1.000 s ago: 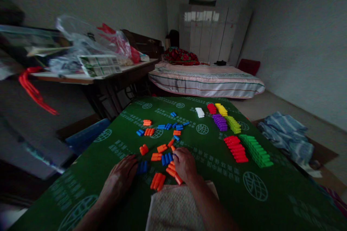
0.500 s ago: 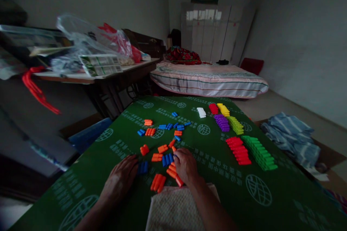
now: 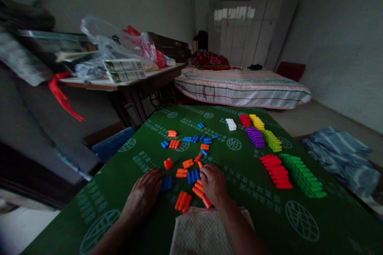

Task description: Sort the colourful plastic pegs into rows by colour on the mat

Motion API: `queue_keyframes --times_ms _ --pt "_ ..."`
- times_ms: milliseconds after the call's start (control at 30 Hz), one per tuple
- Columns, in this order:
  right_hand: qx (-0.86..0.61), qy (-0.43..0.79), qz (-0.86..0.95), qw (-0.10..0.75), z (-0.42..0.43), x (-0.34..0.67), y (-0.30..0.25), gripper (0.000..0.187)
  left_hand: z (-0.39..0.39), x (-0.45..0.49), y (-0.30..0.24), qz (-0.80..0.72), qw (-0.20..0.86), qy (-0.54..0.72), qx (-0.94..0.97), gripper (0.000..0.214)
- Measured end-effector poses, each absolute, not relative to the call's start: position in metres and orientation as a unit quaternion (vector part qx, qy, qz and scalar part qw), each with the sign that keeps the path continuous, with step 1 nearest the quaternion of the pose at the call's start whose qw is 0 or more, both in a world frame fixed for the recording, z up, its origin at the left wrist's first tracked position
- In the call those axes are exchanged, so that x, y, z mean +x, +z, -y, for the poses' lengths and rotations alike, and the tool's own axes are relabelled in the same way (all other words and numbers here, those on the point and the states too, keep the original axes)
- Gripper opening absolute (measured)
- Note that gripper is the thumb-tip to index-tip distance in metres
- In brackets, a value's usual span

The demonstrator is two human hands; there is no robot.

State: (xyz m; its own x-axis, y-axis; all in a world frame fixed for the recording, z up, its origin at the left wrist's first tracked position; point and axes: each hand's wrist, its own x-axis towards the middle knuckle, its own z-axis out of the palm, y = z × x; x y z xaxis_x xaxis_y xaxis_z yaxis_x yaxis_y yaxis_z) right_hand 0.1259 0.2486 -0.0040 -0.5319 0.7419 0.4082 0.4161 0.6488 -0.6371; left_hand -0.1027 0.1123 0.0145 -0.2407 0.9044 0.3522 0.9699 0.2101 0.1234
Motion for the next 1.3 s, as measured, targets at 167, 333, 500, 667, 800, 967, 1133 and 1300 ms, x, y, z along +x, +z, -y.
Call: queue_keyframes --times_ms 167,333,500,667,800,967,1133,1300 --pt "-0.341 0.227 0.842 0.35 -0.25 0.125 -0.01 0.024 -0.11 -0.102 0.014 0.769 0.104 -0.165 -0.609 0.043" --pt "-0.334 0.21 0.846 0.359 -0.249 0.125 -0.011 0.026 -0.109 -0.103 0.012 0.767 0.109 -0.181 -0.606 0.039" --pt "-0.325 0.199 0.848 0.369 -0.25 0.125 -0.014 0.026 -0.109 -0.105 0.007 0.767 0.107 -0.196 -0.602 0.038" --pt "-0.323 0.199 0.851 0.363 -0.251 0.126 -0.014 0.026 -0.109 -0.107 0.006 0.774 0.084 -0.196 -0.596 0.038" --pt "-0.323 0.202 0.851 0.362 -0.251 0.127 -0.012 0.026 -0.111 -0.105 0.013 0.781 0.043 -0.193 -0.592 0.039" --pt "-0.331 0.202 0.848 0.362 -0.249 0.128 -0.009 0.025 -0.112 -0.103 0.024 0.782 -0.005 -0.195 -0.592 0.038" --pt "-0.334 0.212 0.847 0.356 -0.249 0.129 -0.008 0.024 -0.116 -0.109 0.037 0.769 -0.075 -0.215 -0.597 0.033" --pt "-0.34 0.212 0.844 0.355 -0.248 0.129 -0.01 0.025 -0.135 -0.129 0.046 0.786 -0.072 -0.253 -0.56 0.038"
